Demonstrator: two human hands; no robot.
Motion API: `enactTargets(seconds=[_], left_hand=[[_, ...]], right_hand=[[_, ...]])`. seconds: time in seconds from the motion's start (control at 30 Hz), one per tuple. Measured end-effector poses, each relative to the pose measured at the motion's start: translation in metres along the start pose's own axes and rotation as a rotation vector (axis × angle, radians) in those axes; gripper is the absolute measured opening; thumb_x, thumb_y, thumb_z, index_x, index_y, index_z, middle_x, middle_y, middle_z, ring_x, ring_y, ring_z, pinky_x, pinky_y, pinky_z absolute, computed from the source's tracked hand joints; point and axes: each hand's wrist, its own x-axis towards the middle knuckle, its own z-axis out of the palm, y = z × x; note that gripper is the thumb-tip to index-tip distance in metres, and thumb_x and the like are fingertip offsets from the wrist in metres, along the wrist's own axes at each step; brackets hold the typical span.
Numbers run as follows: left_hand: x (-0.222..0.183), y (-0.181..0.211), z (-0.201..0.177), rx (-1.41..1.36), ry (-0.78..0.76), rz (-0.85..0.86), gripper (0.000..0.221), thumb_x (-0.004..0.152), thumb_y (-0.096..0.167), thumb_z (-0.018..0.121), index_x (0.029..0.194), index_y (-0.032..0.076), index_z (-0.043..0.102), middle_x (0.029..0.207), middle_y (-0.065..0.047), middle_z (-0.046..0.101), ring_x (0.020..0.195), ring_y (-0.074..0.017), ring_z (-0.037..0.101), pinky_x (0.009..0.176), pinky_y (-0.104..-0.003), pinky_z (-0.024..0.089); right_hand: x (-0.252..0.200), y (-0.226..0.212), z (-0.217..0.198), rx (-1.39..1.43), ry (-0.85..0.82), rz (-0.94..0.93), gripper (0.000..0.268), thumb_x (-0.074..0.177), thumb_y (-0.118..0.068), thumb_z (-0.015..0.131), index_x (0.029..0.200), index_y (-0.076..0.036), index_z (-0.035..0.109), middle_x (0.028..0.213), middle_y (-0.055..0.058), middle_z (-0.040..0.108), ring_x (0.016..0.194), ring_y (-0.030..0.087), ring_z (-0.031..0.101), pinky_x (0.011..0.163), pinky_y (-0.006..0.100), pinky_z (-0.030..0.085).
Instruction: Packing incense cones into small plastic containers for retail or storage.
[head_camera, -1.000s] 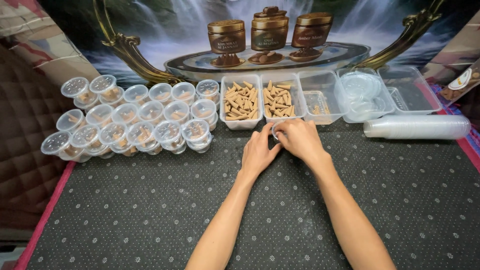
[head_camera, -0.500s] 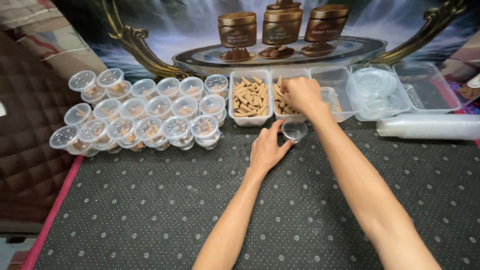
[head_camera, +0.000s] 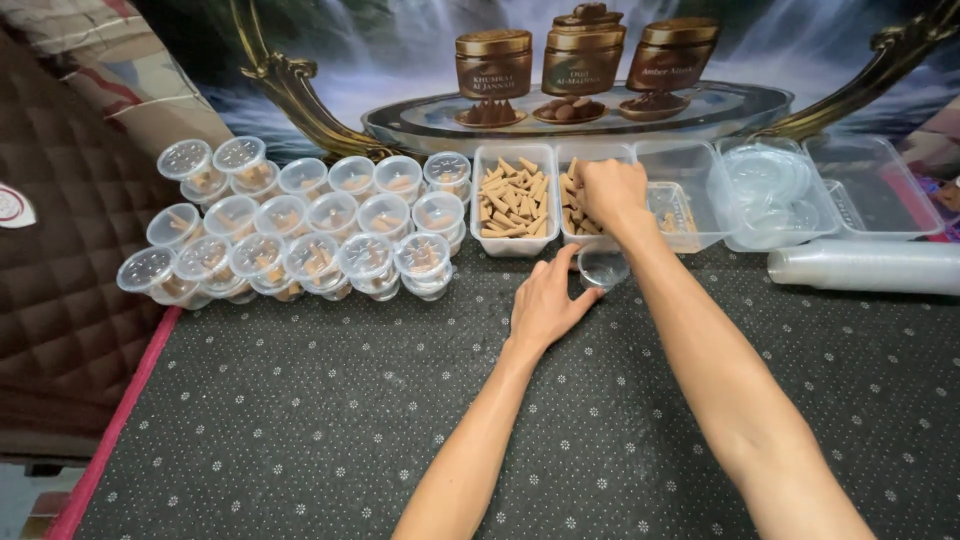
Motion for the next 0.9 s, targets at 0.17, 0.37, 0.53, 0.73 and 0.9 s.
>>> enactTargets(seconds=[0.17, 0.37, 0.53, 0.73, 0.9], left_hand=[[0.000, 0.000, -0.002, 0.003, -0.015, 0.001, 0.071, 0.083, 0.046, 0.072, 0.144, 0.022, 0.044, 0.121, -0.002, 0.070, 0.111, -0.0238, 0.061, 0.095, -0.043, 0.054], [-0.003, 0.008, -0.008, 0.005, -0.052, -0.018, 0.072, 0.083, 0.046, 0.072, 0.145, 0.022, 0.043, 0.124, -0.002, 0.070, 0.114, -0.0242, 0.061, 0.097, -0.044, 0.053], [-0.003, 0.013, -0.011, 0.007, -0.050, -0.018, 0.072, 0.083, 0.044, 0.073, 0.144, 0.019, 0.045, 0.126, -0.005, 0.070, 0.114, -0.0265, 0.061, 0.097, -0.045, 0.053], [-0.004, 0.011, -0.012, 0.016, -0.037, -0.005, 0.071, 0.083, 0.043, 0.073, 0.145, 0.021, 0.045, 0.125, -0.003, 0.069, 0.112, -0.0250, 0.061, 0.095, -0.043, 0.053], [-0.003, 0.008, -0.008, 0.027, -0.049, -0.011, 0.070, 0.084, 0.043, 0.072, 0.145, 0.023, 0.045, 0.126, -0.001, 0.069, 0.112, -0.0233, 0.061, 0.094, -0.042, 0.054]], right_hand=[[-0.033, 0.009, -0.041, 0.111, 0.141, -0.007, 0.008, 0.086, -0.030, 0.071, 0.093, -0.026, 0.073, 0.080, 0.004, 0.076, 0.083, 0.033, 0.075, 0.079, 0.045, 0.052], [-0.113, 0.017, -0.090, 0.287, 0.317, -0.044, 0.004, 0.088, -0.026, 0.069, 0.091, -0.026, 0.072, 0.087, -0.004, 0.074, 0.087, 0.021, 0.071, 0.075, 0.040, 0.054], [-0.150, 0.014, -0.102, 0.377, 0.310, -0.045, 0.007, 0.088, -0.019, 0.071, 0.092, -0.024, 0.075, 0.086, -0.001, 0.074, 0.087, 0.022, 0.071, 0.076, 0.039, 0.055], [-0.158, 0.005, -0.086, 0.304, 0.194, -0.100, 0.007, 0.087, -0.022, 0.071, 0.094, -0.022, 0.075, 0.087, 0.000, 0.075, 0.091, 0.027, 0.072, 0.079, 0.040, 0.056], [-0.157, -0.004, -0.070, 0.240, 0.108, -0.132, 0.010, 0.087, -0.023, 0.069, 0.094, -0.022, 0.075, 0.086, 0.001, 0.075, 0.090, 0.029, 0.072, 0.080, 0.043, 0.056]])
